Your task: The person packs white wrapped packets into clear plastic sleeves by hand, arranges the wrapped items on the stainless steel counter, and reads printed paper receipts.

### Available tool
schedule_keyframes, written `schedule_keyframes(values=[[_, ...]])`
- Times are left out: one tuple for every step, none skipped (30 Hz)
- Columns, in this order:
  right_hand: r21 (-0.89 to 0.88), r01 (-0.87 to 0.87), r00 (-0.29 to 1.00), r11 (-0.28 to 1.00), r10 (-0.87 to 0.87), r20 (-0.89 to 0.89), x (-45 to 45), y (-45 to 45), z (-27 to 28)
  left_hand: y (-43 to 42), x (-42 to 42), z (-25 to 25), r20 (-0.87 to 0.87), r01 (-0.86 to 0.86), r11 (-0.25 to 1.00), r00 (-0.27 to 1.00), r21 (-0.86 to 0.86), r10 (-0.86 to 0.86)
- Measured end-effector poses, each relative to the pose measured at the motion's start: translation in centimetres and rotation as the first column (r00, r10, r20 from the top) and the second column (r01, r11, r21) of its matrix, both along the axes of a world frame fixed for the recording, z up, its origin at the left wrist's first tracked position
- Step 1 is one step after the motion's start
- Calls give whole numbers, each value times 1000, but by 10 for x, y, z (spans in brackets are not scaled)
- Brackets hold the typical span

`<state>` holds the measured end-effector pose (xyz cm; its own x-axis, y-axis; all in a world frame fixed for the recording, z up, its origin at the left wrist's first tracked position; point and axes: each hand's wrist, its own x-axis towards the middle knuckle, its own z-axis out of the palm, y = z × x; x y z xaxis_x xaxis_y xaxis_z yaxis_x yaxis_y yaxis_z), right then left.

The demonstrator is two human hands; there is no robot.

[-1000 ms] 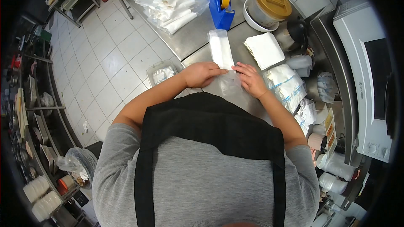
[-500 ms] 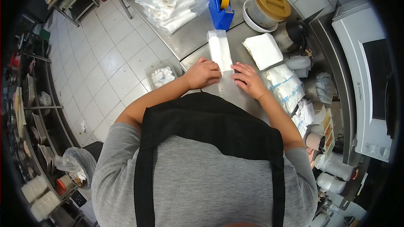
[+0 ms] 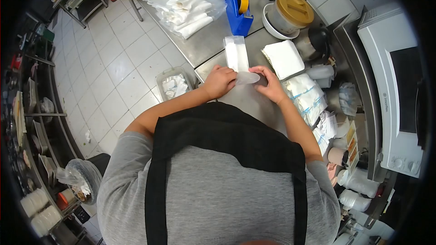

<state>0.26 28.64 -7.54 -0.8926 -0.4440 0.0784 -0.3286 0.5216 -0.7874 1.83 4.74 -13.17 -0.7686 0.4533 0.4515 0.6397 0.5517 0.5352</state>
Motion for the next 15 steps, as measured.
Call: schedule_keyframes(values=[[31, -9, 999, 999, 10, -33, 5, -5, 7, 0, 1, 2, 10, 0, 1000, 1000, 13, 0], [46, -37, 989, 998, 43, -144, 5, -6, 4, 0, 2, 4, 20, -3, 1000, 1000, 28, 3], [60, -62, 964, 996, 75, -255, 5, -9, -2, -1, 3, 8, 28, -6, 999, 1000, 40, 5], [75, -86, 926, 993, 107, -362, 3, -10, -9, -2, 3, 13, 36, -2, 1000, 999, 31, 1], [79, -1, 964, 997, 22, -266, 1, -11, -14, -3, 5, 17, 45, 2, 1000, 999, 22, -3], [92, 85, 984, 992, -69, -166, 0, -13, -18, -4, 6, 19, 56, 8, 1000, 998, 11, -8], [114, 169, 985, 979, -163, -64, -1, -14, -22, -4, 6, 18, 87, -24, 1000, 996, 10, 23], [34, 178, 983, 984, -176, -46, -2, -16, -26, -2, 5, 16, 116, -54, 999, 992, 7, 53], [-45, 187, 982, 981, -189, -27, -3, -20, -28, -1, 4, 15, 144, -84, 996, 986, 5, 82], [-122, 198, 980, 973, -200, -8, -4, -24, -29, 1, 4, 14, 179, -109, 994, 979, 27, 102], [-113, 213, 974, 970, -220, -50, -6, -26, -34, 3, 4, 13, 213, -134, 990, 970, 50, 121], [-104, 229, 967, 968, -239, -92, -7, -28, -38, 5, 4, 17, 247, -161, 984, 959, 72, 138], [-95, 244, 957, 965, -255, -134, -8, -29, -41, 6, 5, 20, 267, -186, 980, 950, 73, 161], [-103, 274, 950, 956, -286, -128, -10, -30, -44, 8, 5, 24, 286, -212, 975, 940, 73, 183], [-112, 303, 941, 946, -316, -122, -10, -34, -43, 10, 6, 28, 306, -238, 969, 930, 72, 205]])
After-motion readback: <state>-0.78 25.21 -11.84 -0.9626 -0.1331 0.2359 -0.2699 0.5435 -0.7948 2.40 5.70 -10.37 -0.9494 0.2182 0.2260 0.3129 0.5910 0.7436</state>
